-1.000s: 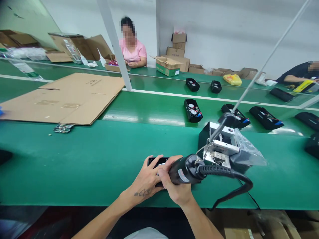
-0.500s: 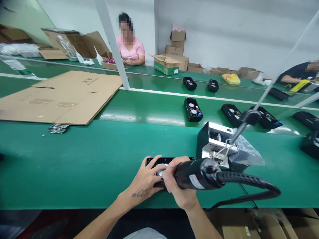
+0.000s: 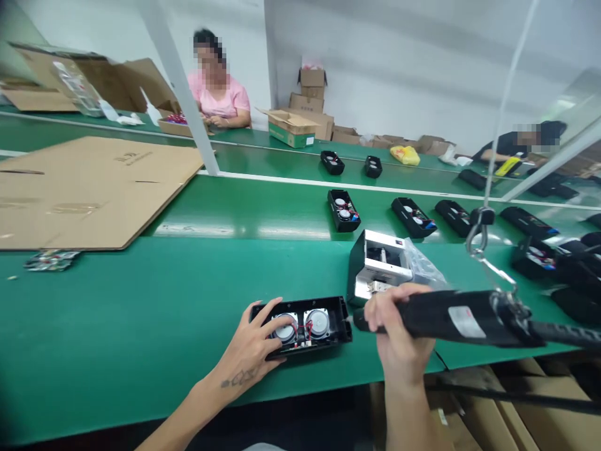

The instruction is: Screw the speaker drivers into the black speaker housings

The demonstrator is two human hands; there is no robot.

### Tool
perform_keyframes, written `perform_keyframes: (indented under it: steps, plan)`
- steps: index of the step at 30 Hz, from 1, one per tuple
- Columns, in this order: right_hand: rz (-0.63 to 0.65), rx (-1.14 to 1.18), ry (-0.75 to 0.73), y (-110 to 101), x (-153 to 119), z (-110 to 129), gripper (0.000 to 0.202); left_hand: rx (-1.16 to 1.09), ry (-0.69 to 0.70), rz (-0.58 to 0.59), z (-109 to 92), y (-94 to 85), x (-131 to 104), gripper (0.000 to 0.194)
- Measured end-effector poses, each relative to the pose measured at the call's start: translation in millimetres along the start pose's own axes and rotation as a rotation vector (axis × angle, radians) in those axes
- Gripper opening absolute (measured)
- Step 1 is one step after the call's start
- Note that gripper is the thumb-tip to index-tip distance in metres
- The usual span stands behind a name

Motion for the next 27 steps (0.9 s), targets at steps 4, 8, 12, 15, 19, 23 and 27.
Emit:
perform_keyframes:
  steps: [4,8,12,15,19,23,27]
  plan:
    - [-0.310,-0.291,-0.234,-41.2,51.8,-4.9,0.031,-0.018,0.000,-0.044,4.1,1.1,-1.0,0.027]
    - [-0.326,-0.315,-0.226,-57.3,75.2,-29.3,0.033,-0.041,-0.010,-0.070,7.4,3.1,-2.4,0.028]
    - [-0.248,-0.276,-0.134,-56.5,76.2,-47.0,0.038,-0.038,-0.015,-0.059,7.5,1.6,-0.7,0.029]
    - [-0.099,-0.353,-0.025,-54.2,69.3,-51.5,0.036,-0.038,-0.030,-0.044,7.3,-0.4,1.5,0.030]
    - [0.083,-0.354,0.161,-53.8,42.9,-48.1,0.031,-0.030,-0.023,-0.046,6.9,-1.1,2.4,0.031]
    - [0.111,-0.194,0.257,-52.4,10.4,-31.7,0.029,-0.017,-0.010,-0.039,5.8,-1.2,2.2,0.032]
    - [0.134,-0.075,0.257,-42.5,-11.0,-11.9,0.023,-0.022,-0.016,-0.030,4.3,-2.5,3.2,0.032]
Point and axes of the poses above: each hand's wrist, its own x-axis towards the middle knuckle, its own y-axis out of the palm, z = x × y, the point moved 3 cm from there along x, towards the middle knuckle, and after that the axes turned 10 degrees about -z, right-handed, at the moved point
